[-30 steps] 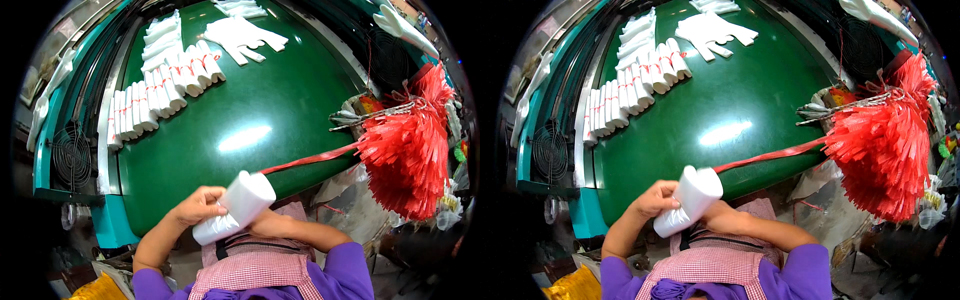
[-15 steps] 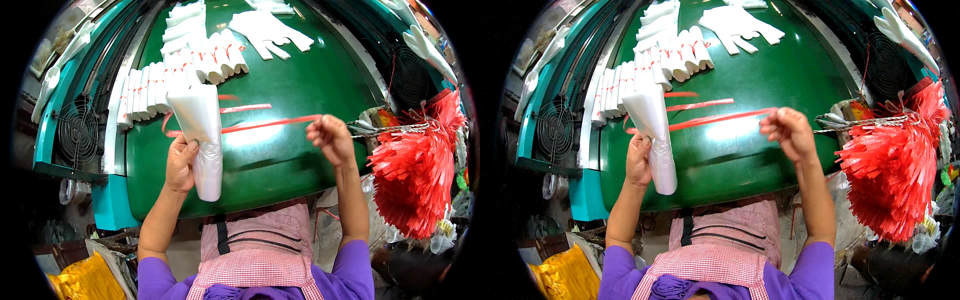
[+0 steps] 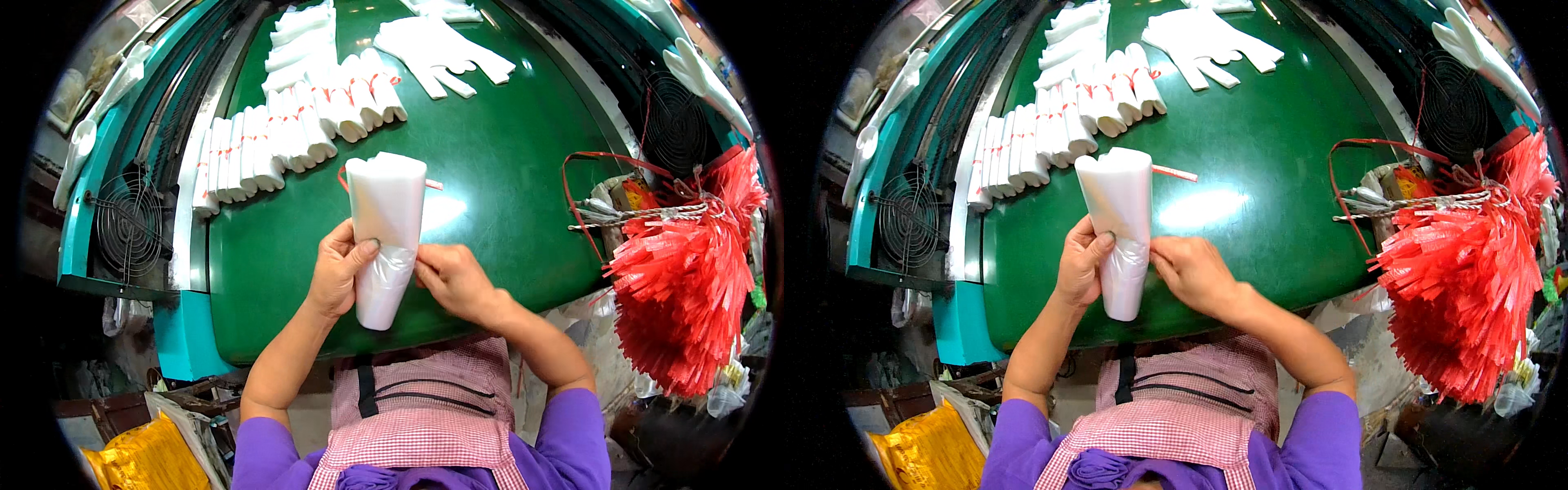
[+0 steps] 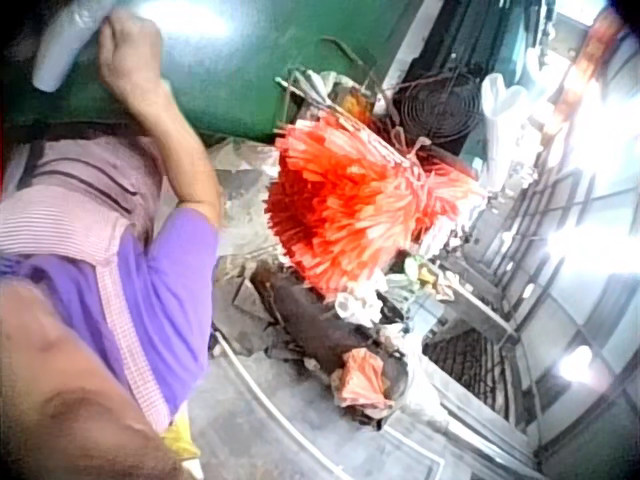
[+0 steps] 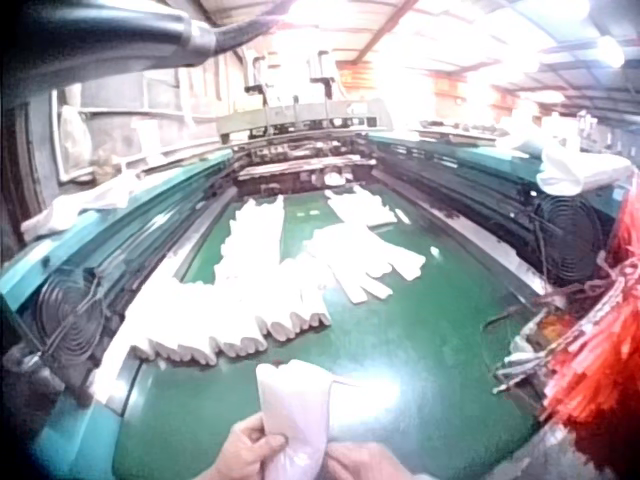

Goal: The person folds white paper sheets into cylindrical rolls on a green table. They secure each roll with a red string and place the finished items into a pile. The process is repeated for multiple sheets.

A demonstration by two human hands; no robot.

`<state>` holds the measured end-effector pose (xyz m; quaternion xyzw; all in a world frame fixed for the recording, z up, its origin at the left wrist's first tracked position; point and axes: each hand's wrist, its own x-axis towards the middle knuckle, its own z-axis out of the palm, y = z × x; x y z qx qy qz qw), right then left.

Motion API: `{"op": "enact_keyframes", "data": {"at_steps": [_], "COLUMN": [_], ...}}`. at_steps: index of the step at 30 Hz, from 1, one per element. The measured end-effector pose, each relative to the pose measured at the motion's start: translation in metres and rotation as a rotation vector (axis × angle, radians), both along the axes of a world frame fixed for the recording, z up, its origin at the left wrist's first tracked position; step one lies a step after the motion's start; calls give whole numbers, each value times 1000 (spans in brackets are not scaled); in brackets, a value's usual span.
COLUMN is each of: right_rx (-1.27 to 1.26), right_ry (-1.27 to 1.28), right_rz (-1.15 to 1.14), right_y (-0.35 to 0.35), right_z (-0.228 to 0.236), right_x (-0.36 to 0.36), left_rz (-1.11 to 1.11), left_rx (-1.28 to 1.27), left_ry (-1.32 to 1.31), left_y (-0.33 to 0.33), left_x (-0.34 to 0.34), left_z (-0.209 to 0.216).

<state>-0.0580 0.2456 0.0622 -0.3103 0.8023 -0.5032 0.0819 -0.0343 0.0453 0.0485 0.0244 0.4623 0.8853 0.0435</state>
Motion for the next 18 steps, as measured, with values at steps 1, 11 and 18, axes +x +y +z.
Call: {"op": "enact_keyframes", "data": {"at_steps": [1, 11, 18], "right_rx": [-32, -52, -324], "right_ry": [117, 120, -790], "right_rz": [-65, 194, 164], "right_y": [1, 15, 14], "right_z": [1, 23, -17], "right_x": [7, 27, -20], "left_rz": [8, -283, 134], "left_rx": [-41, -1235, -1227], "left_ry": [28, 375, 690], "left_y": [-2, -22, 5], "left_x": [0, -21, -3], "left_z": [3, -12, -19]}}
